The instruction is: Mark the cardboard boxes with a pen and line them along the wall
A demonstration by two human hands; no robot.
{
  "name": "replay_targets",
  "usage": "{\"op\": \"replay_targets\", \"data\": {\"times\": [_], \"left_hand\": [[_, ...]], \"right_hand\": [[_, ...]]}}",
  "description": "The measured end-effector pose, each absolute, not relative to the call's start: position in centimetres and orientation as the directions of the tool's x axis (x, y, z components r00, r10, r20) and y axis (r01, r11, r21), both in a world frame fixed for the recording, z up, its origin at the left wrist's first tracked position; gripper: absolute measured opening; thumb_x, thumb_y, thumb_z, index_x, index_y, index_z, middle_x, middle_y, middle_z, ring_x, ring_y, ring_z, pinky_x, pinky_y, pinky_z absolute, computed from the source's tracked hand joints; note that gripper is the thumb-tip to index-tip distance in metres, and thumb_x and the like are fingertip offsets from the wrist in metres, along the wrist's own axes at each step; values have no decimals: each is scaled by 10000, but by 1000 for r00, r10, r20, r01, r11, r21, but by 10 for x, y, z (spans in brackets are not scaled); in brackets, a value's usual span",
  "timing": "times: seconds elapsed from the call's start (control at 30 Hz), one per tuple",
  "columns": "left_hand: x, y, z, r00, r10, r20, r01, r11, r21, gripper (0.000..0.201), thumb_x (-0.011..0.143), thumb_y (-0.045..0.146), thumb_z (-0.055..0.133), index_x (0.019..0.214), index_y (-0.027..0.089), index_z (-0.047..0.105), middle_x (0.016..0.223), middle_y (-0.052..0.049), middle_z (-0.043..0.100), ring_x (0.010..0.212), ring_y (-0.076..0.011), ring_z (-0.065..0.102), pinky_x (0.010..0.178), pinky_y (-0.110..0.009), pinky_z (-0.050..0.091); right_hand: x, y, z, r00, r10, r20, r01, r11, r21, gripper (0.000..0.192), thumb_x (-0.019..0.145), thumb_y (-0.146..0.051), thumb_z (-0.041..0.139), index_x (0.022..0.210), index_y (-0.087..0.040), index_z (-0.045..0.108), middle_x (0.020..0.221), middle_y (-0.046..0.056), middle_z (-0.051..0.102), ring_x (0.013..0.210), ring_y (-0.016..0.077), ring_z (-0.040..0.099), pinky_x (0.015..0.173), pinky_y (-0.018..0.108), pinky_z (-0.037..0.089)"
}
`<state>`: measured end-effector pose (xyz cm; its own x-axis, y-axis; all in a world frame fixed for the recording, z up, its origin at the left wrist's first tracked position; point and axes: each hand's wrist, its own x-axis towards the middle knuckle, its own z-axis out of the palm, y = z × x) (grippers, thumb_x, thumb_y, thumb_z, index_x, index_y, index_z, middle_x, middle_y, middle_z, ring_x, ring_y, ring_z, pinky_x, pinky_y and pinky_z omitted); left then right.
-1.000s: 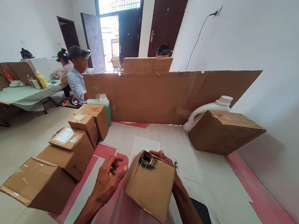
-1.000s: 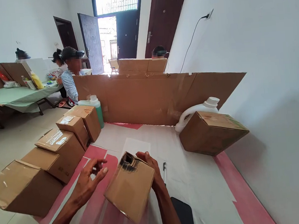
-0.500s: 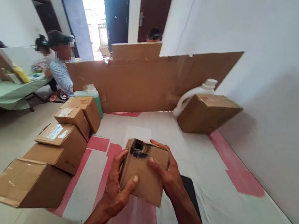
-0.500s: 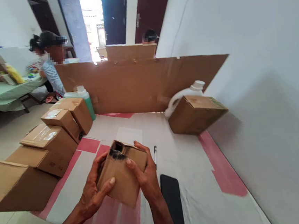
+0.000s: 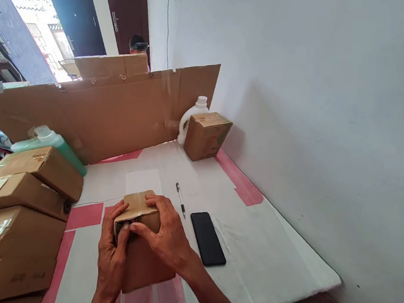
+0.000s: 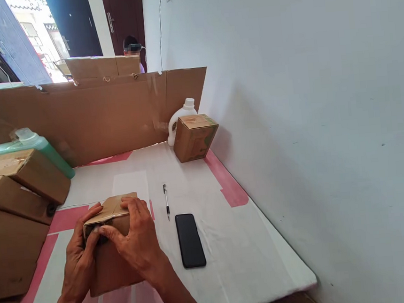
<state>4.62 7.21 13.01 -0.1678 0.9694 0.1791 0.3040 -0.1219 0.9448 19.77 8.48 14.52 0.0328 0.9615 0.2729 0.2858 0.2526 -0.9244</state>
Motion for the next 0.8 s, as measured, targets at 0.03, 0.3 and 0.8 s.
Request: {"op": "replay_targets", "data": {"times": [0.03, 0.3, 0.8], "left_hand": [[48, 72, 130, -165, 972, 165, 299, -110, 948, 445, 974, 545, 530, 1344, 305, 586, 1482, -45, 547, 1406, -300, 465, 1205, -466, 345], [52, 82, 121, -98, 990, 97, 215, -74, 974, 383, 973, 510, 527, 1309, 335, 580, 1498, -36, 505, 1458, -332, 395, 1230, -540, 306], [35, 82, 121, 106, 994, 4, 160, -21, 987, 859, 877, 533, 681, 1590, 326, 251, 1538, -136, 450, 1431, -390, 437, 1162, -578, 392]], "right_hand": [[195, 87, 145, 64, 959, 277, 320, 244, -916, 417, 777, -348, 788, 1111, -245, 560, 1176, 84, 660, 1153, 276, 606, 1028, 430, 488], [195, 105, 128, 151, 928, 340, 429, 248, -868, 368, 684, -230, 724, 1011, -255, 556, 1047, 75, 692, 987, 288, 659, 919, 450, 543], [310, 77, 60, 364, 931, -37, 491, -226, -841, 479, 874, -628, 558, 1138, -230, 581, 1149, 142, 668, 1129, 348, 615, 922, 481, 500]]}}
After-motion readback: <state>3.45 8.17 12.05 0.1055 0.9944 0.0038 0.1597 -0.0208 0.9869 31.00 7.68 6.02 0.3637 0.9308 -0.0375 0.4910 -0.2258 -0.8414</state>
